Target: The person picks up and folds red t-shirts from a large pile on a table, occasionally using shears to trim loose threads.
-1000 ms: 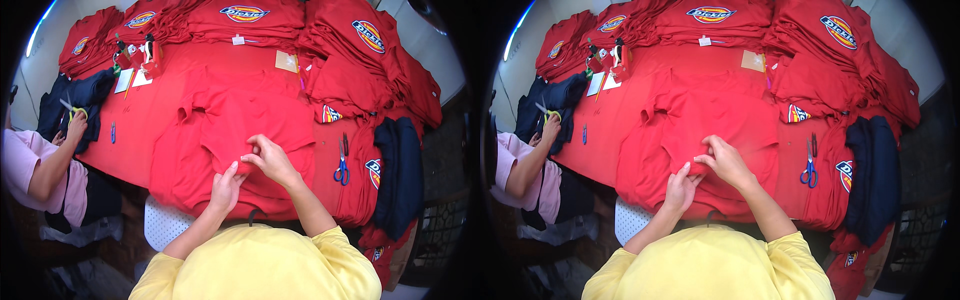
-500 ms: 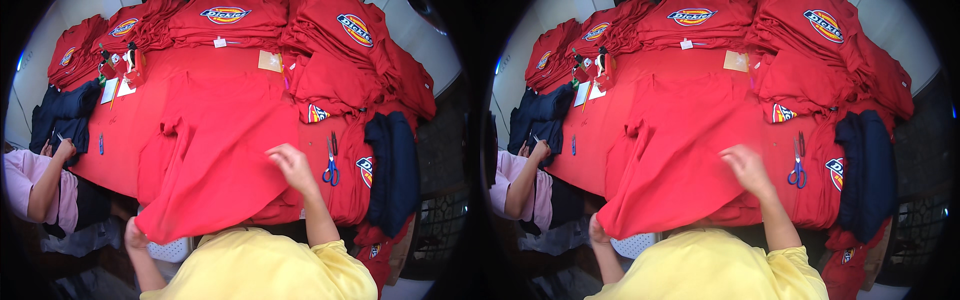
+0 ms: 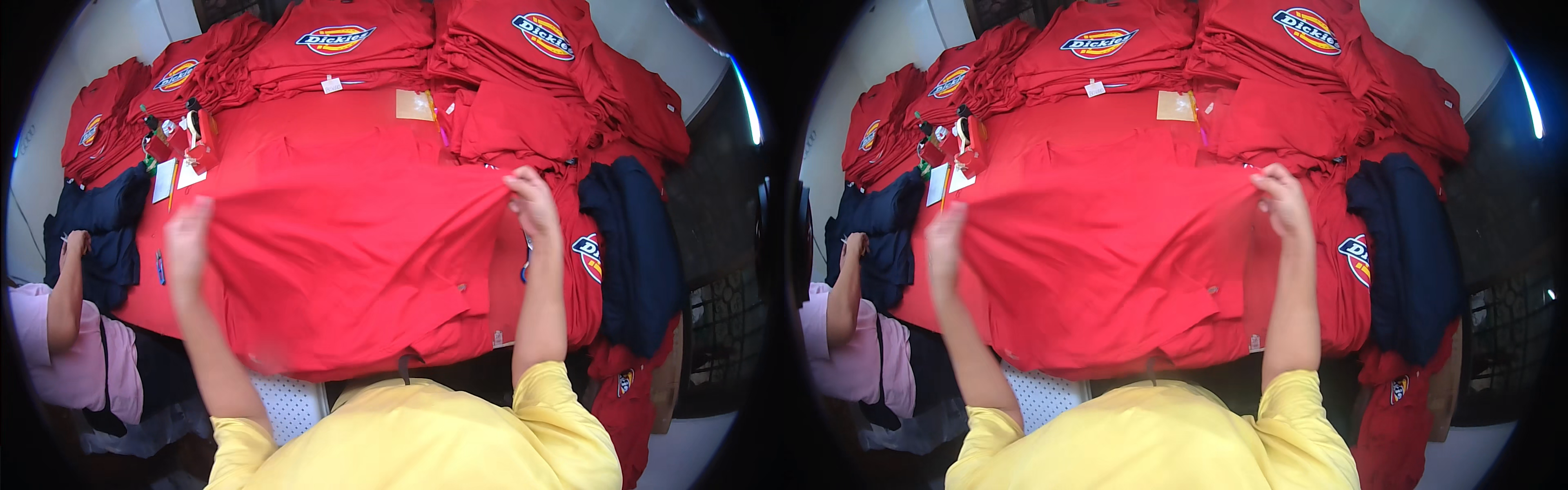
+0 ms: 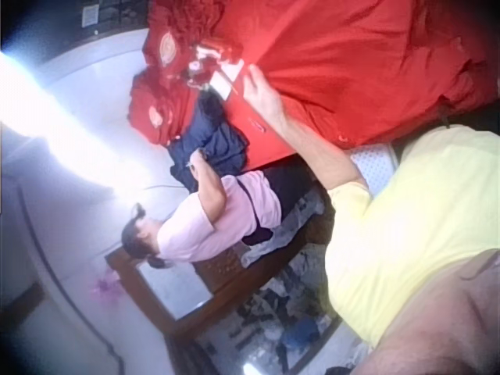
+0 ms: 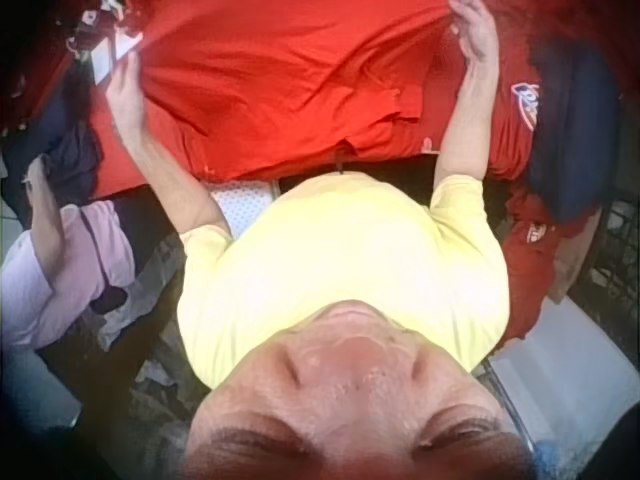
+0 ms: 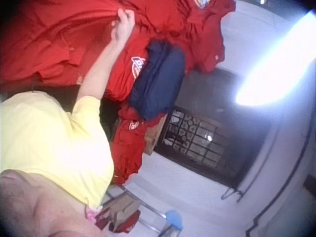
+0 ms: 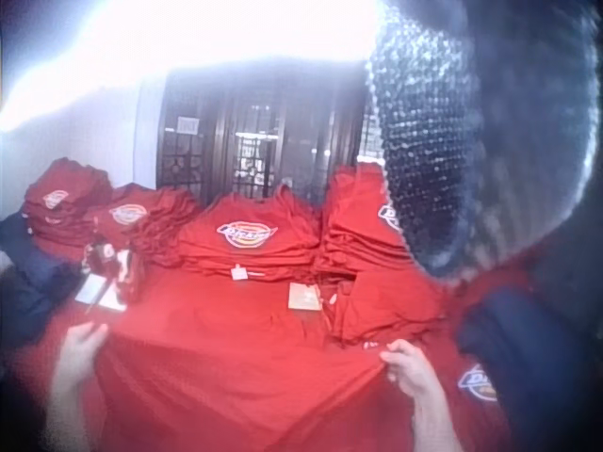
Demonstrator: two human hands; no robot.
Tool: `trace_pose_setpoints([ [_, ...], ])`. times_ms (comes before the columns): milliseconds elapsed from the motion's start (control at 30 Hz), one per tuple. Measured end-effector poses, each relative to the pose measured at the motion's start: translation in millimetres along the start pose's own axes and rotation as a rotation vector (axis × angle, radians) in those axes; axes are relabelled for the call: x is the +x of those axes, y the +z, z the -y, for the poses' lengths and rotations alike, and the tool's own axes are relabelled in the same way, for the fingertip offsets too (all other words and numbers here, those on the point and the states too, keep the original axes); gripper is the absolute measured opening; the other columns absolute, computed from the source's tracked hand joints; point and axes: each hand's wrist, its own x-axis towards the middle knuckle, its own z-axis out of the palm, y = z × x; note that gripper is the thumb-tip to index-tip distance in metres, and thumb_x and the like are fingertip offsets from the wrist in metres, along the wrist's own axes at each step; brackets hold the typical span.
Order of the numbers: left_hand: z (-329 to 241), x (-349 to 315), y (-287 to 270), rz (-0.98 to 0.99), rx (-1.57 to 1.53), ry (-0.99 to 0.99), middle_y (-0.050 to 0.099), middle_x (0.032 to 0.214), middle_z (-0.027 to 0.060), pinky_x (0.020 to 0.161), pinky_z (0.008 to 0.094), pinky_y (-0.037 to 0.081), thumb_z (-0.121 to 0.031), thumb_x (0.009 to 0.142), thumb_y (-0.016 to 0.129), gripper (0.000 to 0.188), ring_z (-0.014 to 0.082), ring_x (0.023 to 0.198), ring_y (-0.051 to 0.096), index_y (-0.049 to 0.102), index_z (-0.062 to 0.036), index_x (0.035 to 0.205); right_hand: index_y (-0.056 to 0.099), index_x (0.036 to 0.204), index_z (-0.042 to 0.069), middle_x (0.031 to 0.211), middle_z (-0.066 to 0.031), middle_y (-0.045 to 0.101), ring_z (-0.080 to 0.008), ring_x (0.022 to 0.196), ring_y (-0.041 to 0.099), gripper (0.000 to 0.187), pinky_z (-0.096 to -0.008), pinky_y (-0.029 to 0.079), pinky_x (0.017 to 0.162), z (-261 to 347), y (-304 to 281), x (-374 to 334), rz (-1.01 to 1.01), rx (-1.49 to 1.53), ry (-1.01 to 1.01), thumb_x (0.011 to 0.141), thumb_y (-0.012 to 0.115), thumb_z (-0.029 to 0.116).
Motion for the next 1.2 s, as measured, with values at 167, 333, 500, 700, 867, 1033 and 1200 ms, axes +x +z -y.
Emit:
trace_pose_setpoints([
  [167,-47.5,58.5,-46.0,-0.018,-0.496,0.043,0.060,0.120,0.0096,0.097,0.0262,0.040,-0.024,0.100,0.050,0.040,0.0131,0.108,0.055,0.054,0.0048,0.127,0.058,0.090,0.007,0.079,0.0000,0.058,-0.0075,0.068,0.058,0.014,-0.0255,0.047,0.053,31.3,2.5,27.3,-0.137,-0.334,-0.175,0.086,0.068,0.016],
  [333,-142.9,-37.2,8.9,0.361,0.234,0.599,0.064,0.100,0.0107,0.086,0.0322,0.049,-0.018,0.091,0.062,0.030,0.0178,0.096,0.062,0.060,0.0004,0.115,0.054,0.122,0.003,0.110,-0.0130,0.057,-0.0226,0.097,0.061,0.046,-0.0355,0.051,0.081,94.4,144.0,-72.8,0.040,-0.570,-0.554,0.083,0.071,0.019],
  [500,-189.8,-37.5,77.1,1.057,-0.295,0.696,0.061,0.122,0.0185,0.092,0.0350,0.051,0.000,0.073,0.063,0.047,0.0250,0.110,0.062,0.061,0.0007,0.119,0.057,0.114,0.000,0.097,-0.0166,0.065,-0.0336,0.088,0.065,0.030,-0.0372,0.054,0.078,73.0,142.4,-157.2,0.509,-0.587,-0.386,0.085,0.062,0.004],
  [700,-69.8,43.1,243.2,0.561,0.269,0.679,0.049,0.137,0.0172,0.105,0.0415,0.038,0.001,0.085,0.050,0.055,0.0355,0.123,0.047,0.049,-0.0156,0.137,0.059,0.113,0.004,0.096,-0.0177,0.067,-0.0322,0.091,0.065,0.033,-0.0379,0.053,0.076,85.2,111.0,-178.9,0.594,-1.048,-0.352,0.089,0.063,0.026],
  [867,-2.8,84.5,357.6,0.357,0.123,0.447,0.053,0.131,0.0189,0.103,0.0418,0.040,-0.010,0.087,0.057,0.045,0.0369,0.120,0.050,0.054,-0.0123,0.131,0.058,0.110,0.008,0.101,-0.0186,0.062,-0.0356,0.089,0.064,0.035,-0.0437,0.052,0.078,-49.9,139.5,-192.5,0.554,-1.253,-0.090,0.086,0.062,0.033],
  [1033,-61.2,73.4,358.7,0.678,0.503,0.495,0.063,0.110,0.0208,0.092,0.0427,0.048,-0.011,0.083,0.060,0.026,0.0352,0.105,0.061,0.067,-0.0041,0.107,0.061,0.113,0.009,0.104,-0.0133,0.058,-0.0303,0.101,0.058,0.039,-0.0401,0.048,0.087,-49.4,87.4,-174.8,0.375,-1.067,-0.459,0.074,0.060,0.007],
  [1200,-47.6,151.0,264.3,0.174,0.031,0.407,0.057,0.089,0.0112,0.077,0.0354,0.047,-0.011,0.089,0.058,0.014,0.0248,0.082,0.059,0.055,-0.0008,0.097,0.075,0.097,0.007,0.094,-0.0041,0.057,-0.0162,0.091,0.056,0.030,-0.0295,0.046,0.083,96.6,-34.2,-208.9,-0.252,-0.602,-0.702,0.073,0.063,-0.006],
])
